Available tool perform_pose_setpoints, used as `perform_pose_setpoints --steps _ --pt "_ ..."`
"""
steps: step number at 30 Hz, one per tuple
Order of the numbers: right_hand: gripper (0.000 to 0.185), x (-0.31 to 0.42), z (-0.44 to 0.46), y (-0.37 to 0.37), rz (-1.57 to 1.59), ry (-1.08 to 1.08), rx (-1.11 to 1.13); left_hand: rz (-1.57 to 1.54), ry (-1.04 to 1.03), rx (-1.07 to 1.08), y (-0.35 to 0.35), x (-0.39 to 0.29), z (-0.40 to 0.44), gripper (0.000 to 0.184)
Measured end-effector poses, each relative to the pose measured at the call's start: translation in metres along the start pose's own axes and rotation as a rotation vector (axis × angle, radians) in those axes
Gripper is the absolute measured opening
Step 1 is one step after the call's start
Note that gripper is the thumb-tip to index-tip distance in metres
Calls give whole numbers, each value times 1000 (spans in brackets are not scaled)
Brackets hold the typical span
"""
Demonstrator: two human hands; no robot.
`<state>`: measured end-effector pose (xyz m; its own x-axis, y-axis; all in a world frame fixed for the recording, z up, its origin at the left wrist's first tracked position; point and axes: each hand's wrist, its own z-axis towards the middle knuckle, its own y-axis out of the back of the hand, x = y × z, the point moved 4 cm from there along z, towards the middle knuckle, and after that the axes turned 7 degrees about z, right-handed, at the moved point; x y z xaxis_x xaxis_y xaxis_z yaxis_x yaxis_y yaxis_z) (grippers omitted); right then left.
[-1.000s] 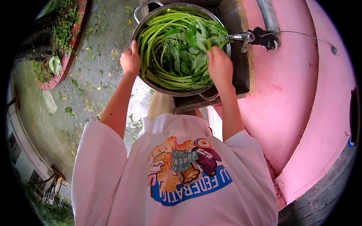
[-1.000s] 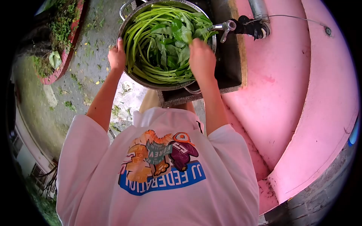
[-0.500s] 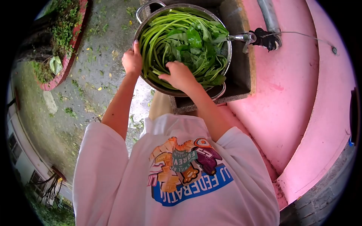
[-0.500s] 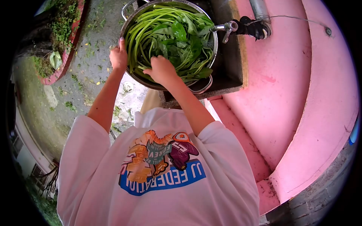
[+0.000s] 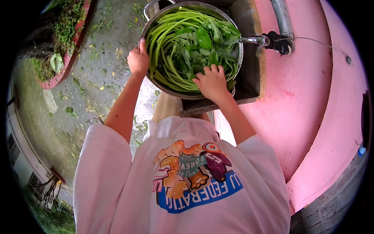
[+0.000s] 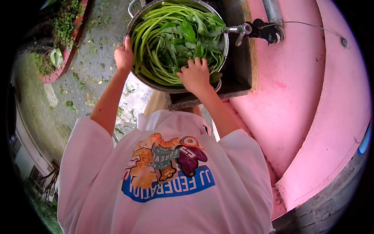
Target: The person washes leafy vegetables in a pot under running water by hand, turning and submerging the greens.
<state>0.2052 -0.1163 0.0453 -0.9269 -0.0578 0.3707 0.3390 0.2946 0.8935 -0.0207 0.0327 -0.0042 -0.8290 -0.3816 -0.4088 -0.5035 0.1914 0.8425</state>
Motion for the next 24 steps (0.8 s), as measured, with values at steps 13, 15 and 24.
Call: perform_pose_setpoints --steps 13,15,24 --pt "40 16 30 -49 186 -50 351 20 8 -16 4 -2 -1 69" --pt "42 13 29 -47 213 -6 451 5 15 -6 3 0 -1 69" --pt "18 9 70 -52 503 -58 198 14 19 0 5 -3 -2 69"
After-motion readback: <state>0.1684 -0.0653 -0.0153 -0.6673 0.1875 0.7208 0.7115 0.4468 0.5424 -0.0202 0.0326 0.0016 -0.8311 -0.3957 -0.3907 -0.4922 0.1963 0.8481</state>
